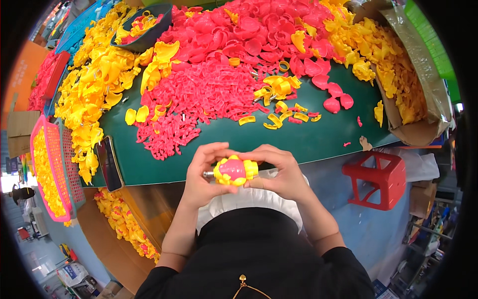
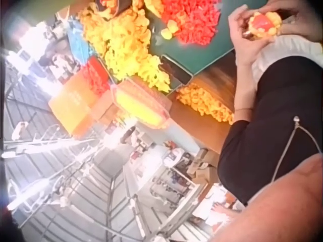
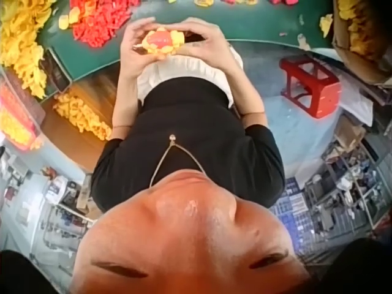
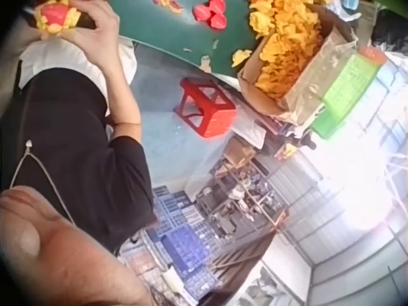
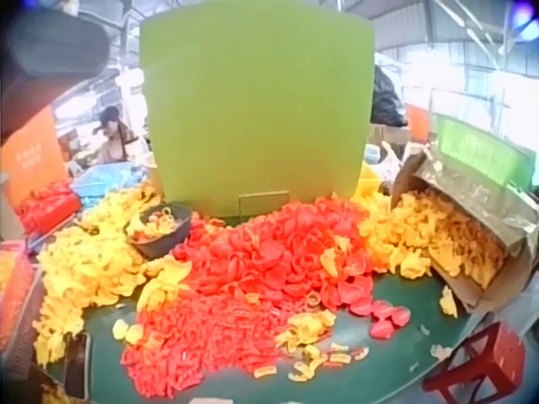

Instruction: Assembling small pink and yellow rubber toy components at a factory workbench.

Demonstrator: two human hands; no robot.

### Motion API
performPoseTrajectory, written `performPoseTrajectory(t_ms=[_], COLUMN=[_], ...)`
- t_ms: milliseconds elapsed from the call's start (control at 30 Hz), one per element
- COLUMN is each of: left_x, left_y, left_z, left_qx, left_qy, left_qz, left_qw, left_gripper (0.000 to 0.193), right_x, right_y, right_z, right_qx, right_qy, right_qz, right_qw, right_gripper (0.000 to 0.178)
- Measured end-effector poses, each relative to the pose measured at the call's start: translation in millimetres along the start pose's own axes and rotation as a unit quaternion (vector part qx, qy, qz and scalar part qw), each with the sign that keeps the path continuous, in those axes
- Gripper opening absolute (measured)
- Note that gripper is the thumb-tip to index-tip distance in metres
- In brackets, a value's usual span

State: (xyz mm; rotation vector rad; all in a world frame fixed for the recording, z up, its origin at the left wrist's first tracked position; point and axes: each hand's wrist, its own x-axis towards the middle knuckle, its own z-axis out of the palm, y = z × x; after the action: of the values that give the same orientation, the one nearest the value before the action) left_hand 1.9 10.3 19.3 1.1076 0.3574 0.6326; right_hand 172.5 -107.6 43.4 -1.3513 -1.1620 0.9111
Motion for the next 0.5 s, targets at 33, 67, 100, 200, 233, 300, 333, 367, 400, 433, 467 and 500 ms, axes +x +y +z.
performPoseTrajectory(t_ms=[33,67,100,200,233,300,333,367,400,433,467,500], left_x=[-2.7,-4.2,-5.5,-4.5,-3.8,-3.8,-3.7,-3.2,-5.0,-6.3,-6.6,-6.0], left_y=[-0.1,-0.7,0.1,2.0,0.7,-1.3,-2.3,-3.0,-3.4,-3.9,-4.8,-5.1], left_z=[-5.4,-9.9,-12.4,-16.4,-17.7,-14.8,-13.6,-12.9,-12.6,-12.6,-12.8,-13.5], left_qx=[0.062,0.123,0.118,0.081,0.065,0.056,0.049,0.047,0.047,0.047,0.046,0.047], left_qy=[-0.008,-0.016,0.010,0.068,0.067,0.073,0.082,0.083,0.092,0.102,0.103,0.099], left_qz=[0.025,0.051,0.066,0.061,0.049,0.042,0.032,0.035,0.025,0.014,0.014,0.020], left_qw=[0.998,0.991,0.991,0.993,0.994,0.995,0.995,0.995,0.994,0.994,0.994,0.994], left_gripper=[0.064,0.065,0.067,0.066,0.065,0.064,0.063,0.063,0.063,0.062,0.062,0.061], right_x=[3.9,8.0,10.7,33.2,37.5,43.5,43.9,43.2,41.6,41.9,41.1,41.1], right_y=[1.6,-0.4,2.4,5.9,10.5,25.3,28.0,29.3,30.7,32.2,35.2,37.4], right_z=[-6.1,-16.1,-29.5,-54.2,-59.1,-64.4,-64.4,-63.3,-61.3,-63.1,-64.5,-65.1], right_qx=[-0.075,-0.069,-0.136,-0.414,-0.416,-0.449,-0.451,-0.442,-0.430,-0.438,-0.438,-0.406], right_qy=[-0.006,0.018,0.097,0.281,0.283,0.253,0.252,0.253,0.254,0.255,0.254,0.286], right_qz=[-0.067,-0.045,-0.035,-0.004,-0.006,0.020,0.016,-0.032,-0.077,-0.121,-0.120,-0.097], right_qw=[0.995,0.996,0.985,0.866,0.864,0.857,0.856,0.860,0.863,0.853,0.854,0.863], right_gripper=[0.052,0.040,0.035,0.023,0.023,0.021,0.021,0.021,0.021,0.022,0.022,0.022])
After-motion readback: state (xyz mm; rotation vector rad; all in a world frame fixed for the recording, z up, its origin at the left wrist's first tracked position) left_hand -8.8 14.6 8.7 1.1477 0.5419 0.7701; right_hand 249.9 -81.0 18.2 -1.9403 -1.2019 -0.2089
